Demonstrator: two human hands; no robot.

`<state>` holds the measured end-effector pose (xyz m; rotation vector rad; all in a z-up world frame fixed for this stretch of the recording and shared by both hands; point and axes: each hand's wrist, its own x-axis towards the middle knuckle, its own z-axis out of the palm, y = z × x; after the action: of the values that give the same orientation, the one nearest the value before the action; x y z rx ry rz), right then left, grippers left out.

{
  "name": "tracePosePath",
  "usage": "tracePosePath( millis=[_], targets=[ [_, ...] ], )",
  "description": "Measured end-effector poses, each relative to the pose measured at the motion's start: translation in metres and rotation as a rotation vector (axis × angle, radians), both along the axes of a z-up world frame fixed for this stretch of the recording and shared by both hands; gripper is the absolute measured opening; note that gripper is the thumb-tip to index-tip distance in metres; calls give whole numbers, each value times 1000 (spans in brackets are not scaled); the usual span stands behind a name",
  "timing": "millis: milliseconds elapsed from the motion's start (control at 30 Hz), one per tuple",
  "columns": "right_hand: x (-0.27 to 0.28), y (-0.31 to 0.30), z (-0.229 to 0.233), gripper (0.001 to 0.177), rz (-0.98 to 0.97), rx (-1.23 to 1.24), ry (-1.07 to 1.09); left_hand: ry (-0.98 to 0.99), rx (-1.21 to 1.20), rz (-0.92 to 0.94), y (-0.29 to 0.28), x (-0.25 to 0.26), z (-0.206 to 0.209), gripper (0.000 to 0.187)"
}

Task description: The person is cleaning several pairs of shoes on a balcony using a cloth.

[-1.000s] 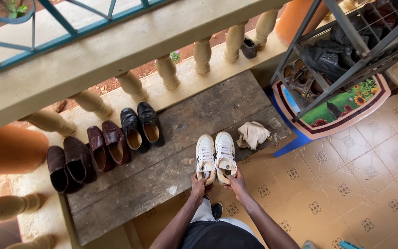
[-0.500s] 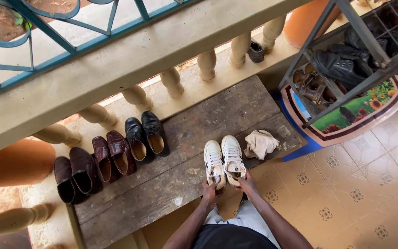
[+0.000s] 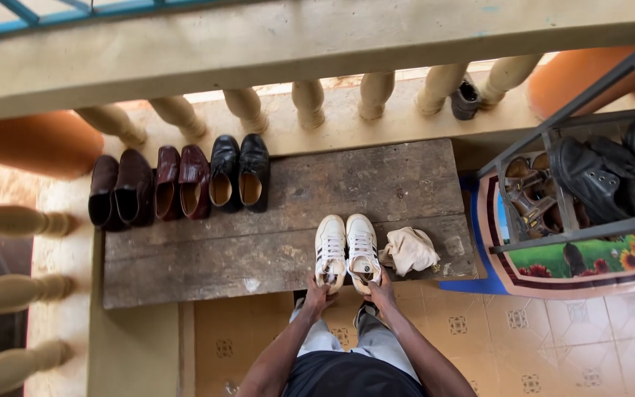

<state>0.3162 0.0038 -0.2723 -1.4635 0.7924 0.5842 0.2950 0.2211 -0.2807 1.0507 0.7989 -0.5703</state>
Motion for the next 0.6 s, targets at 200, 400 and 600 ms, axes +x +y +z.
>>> tracePosePath(
  millis=[200,400,600],
  targets=[
    [2,-20,-13,73,71,120,21,61,186,31,-18,1,15,53],
    [9,-58,3,76,432,-211,-312,-324,1208,-18,-36,-6,39,43],
    [43,-98,14,68,450,-677,-711,-123,356,117,-65,2,54,28]
  ],
)
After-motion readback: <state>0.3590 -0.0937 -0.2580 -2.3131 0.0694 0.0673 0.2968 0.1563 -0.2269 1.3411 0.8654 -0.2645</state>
